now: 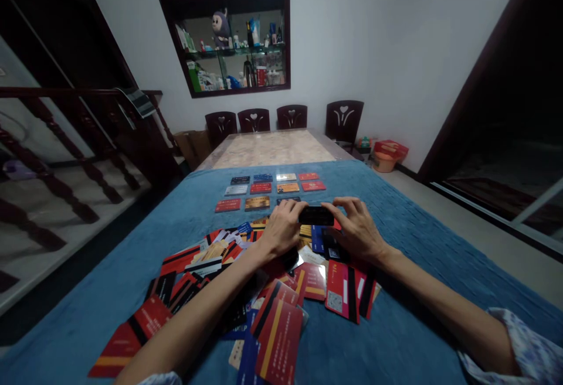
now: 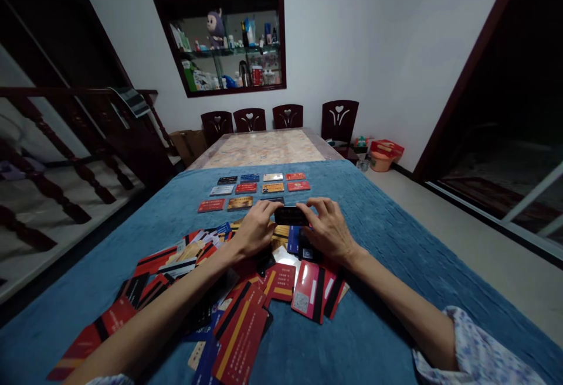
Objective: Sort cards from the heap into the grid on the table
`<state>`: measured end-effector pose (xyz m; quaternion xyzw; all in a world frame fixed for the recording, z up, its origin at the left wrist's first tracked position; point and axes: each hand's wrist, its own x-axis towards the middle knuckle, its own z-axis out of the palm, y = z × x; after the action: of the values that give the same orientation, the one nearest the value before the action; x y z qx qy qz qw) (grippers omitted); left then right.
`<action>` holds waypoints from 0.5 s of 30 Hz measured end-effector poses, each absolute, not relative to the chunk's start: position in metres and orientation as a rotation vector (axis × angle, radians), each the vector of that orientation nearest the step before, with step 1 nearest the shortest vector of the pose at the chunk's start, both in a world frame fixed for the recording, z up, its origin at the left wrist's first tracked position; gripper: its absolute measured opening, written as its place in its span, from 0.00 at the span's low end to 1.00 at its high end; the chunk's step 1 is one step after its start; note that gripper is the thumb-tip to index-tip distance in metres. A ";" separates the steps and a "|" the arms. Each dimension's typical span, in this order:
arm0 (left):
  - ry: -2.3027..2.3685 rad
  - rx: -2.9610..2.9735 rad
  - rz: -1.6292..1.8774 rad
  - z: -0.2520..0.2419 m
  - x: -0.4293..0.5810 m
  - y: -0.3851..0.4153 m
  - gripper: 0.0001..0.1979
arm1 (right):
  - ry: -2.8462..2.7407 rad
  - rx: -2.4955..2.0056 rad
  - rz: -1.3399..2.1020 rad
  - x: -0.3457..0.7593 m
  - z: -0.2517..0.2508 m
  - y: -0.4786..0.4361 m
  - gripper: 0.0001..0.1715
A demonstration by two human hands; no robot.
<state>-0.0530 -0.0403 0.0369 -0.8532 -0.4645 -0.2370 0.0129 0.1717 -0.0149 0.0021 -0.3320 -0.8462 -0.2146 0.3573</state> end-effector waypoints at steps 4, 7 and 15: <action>-1.453 -2.621 -0.747 0.043 -0.053 -0.042 0.28 | -2.182 -0.837 -0.526 0.169 0.006 -0.011 0.28; -1.444 -2.598 -0.720 0.045 -0.056 -0.041 0.30 | -2.202 -0.827 -0.520 0.167 0.009 -0.006 0.28; -1.461 -2.558 -0.528 0.056 -0.072 -0.035 0.26 | -2.298 -0.754 -0.515 0.155 0.019 0.012 0.29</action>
<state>-0.0722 -0.0351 0.0563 -0.8524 -0.4867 -0.1759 0.0743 0.1548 0.0125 0.0187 -0.2879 -0.8778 -0.1967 0.3285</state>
